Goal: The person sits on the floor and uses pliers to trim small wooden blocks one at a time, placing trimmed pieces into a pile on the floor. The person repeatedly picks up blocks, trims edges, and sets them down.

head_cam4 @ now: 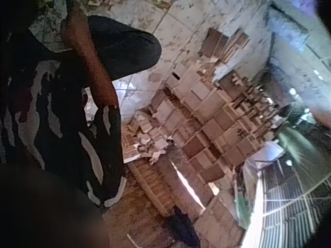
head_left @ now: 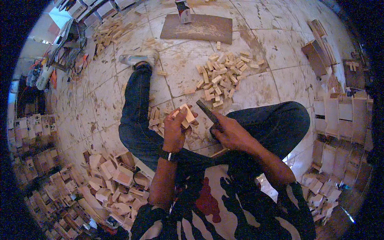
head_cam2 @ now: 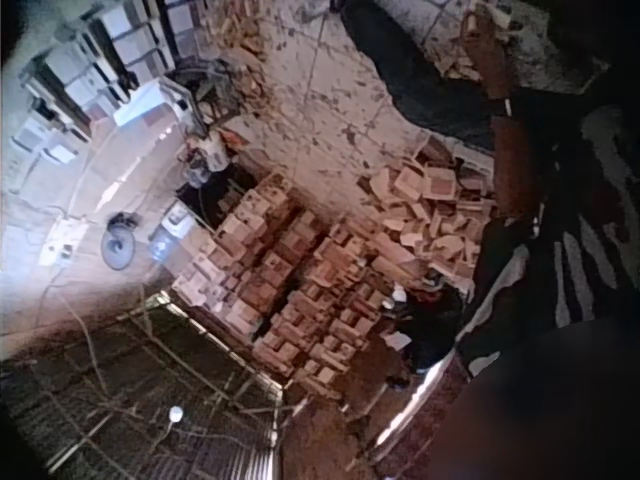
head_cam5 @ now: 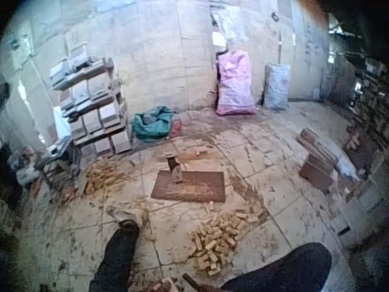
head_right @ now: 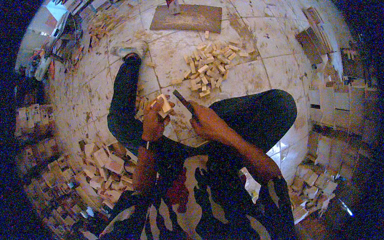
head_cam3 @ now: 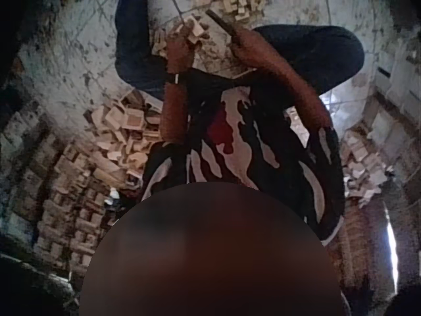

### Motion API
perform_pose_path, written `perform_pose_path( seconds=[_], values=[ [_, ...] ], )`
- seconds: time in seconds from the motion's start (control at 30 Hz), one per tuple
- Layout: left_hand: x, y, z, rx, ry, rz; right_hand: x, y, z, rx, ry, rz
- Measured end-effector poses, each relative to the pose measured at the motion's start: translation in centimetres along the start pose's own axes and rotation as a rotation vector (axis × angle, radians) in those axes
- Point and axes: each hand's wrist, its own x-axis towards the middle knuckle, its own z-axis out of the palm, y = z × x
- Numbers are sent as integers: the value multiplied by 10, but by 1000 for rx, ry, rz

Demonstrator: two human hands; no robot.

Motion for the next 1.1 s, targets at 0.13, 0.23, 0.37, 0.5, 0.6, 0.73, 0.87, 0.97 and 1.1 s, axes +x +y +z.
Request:
perform_pose_path(
  seconds=[0.13, 0.23, 0.37, 0.5, 0.6, 0.73, 0.87, 0.97, 1.1],
  values=[
    [-3, 0, 0, -563, -150, -209, 1, 4, 1, 39, 79, -43],
    [-5, -2, 1, -808, -193, -292, 4, 5, 4, -42, 158, -136],
    [-8, -2, 3, -985, -262, -367, 4, 4, 6, -41, 136, -77],
    [-9, 0, 3, -1021, -292, -366, 4, 2, 6, -72, 136, -91],
    [-10, 0, 2, -1022, -296, -375, 4, 1, 7, -89, 145, -92],
    [-12, 0, 2, -1052, -338, -401, 3, 1, 6, -109, 160, -139],
    [-17, 4, 10, -970, -226, -292, 4, 2, 8, -181, 204, -132],
    [-25, 8, 20, -839, 29, -249, 9, 2, 8, -273, 210, -39],
    [-33, 14, 16, -679, 5, -76, 12, 3, 0, -278, 283, 100]
  ],
)
